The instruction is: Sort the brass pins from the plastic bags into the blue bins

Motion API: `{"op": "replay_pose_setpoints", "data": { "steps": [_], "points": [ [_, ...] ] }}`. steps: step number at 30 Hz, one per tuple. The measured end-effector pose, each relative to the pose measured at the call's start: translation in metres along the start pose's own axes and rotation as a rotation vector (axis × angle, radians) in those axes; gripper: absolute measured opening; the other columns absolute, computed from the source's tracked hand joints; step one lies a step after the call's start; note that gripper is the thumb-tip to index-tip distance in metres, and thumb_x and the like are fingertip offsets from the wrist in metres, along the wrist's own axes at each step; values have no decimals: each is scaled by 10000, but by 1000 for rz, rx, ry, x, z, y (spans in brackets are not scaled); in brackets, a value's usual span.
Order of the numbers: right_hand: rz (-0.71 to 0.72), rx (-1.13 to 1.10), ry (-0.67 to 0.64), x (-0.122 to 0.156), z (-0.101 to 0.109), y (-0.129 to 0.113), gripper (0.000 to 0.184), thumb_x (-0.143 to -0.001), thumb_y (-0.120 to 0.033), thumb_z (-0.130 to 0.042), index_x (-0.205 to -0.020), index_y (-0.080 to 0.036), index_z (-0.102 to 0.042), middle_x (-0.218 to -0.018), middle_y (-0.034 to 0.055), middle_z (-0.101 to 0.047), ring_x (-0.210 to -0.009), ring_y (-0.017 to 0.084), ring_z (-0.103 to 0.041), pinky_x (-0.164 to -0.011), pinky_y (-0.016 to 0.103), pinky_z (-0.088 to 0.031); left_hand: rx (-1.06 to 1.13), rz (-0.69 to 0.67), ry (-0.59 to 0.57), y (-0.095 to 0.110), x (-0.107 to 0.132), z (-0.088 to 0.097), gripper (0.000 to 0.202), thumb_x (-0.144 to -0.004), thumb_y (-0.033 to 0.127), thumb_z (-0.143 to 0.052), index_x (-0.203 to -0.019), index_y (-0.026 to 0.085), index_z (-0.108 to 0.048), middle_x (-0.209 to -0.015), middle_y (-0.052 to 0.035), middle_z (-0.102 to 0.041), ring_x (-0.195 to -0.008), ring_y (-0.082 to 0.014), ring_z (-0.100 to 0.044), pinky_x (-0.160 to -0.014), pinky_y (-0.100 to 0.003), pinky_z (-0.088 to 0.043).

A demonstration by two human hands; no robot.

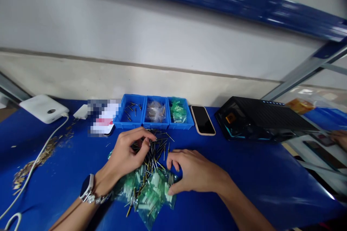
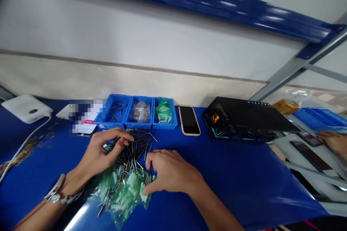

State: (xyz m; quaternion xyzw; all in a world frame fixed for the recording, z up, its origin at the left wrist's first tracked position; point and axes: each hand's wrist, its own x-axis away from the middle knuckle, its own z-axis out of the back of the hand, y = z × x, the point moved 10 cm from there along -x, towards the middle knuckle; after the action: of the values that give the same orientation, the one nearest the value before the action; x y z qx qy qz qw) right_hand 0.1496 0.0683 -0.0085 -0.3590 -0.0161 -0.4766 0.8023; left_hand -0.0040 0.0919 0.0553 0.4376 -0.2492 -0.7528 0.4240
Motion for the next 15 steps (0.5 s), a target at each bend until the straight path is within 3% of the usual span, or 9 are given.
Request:
{"op": "replay_pose_setpoints", "data": {
  "steps": [3,6,10,13,15],
  "points": [
    [0,-50,-70,-4,-11,-3,306,-621,-389,-857,-785,-220,-662,-641,-71,-575,-610,108,-525,-595,247,-329,-4,4,-13,1,-1,-2,190,-887,189,-521,-863,192,-709,-760,-16,-699,-628,-136,-639,-577,-257,-507],
    [26,-282,-40,-8,-1,-2,160,-755,-283,-760,-739,-197,-626,-575,-71,-564,-506,85,-504,-520,229,-344,-8,1,0,1,-1,0,190,-893,207,-525,-869,190,-712,-769,-25,-705,-639,-145,-646,-571,-260,-517],
    [104,-569,294,-10,37,1,131,-887,-308,-643,-823,-197,-617,-670,-15,-663,-622,134,-636,-576,241,-467,12,38,-3,-2,-2,0,187,-906,265,-580,-1024,198,-708,-949,-60,-727,-786,-177,-685,-655,-297,-569],
    [143,-608,598,-2,57,3,136,-902,-333,-633,-880,-199,-643,-788,27,-720,-659,153,-671,-567,255,-510,114,21,-52,-1,-4,-8,260,-873,284,-679,-1124,214,-691,-1106,-79,-711,-860,-178,-698,-712,-307,-603],
    [187,-563,700,3,61,-1,115,-902,-312,-630,-937,-208,-664,-852,35,-731,-621,142,-660,-536,256,-521,157,-43,-32,4,-4,-8,209,-874,231,-688,-1081,225,-717,-1109,-69,-718,-909,-177,-704,-774,-317,-610]
  ]
}}
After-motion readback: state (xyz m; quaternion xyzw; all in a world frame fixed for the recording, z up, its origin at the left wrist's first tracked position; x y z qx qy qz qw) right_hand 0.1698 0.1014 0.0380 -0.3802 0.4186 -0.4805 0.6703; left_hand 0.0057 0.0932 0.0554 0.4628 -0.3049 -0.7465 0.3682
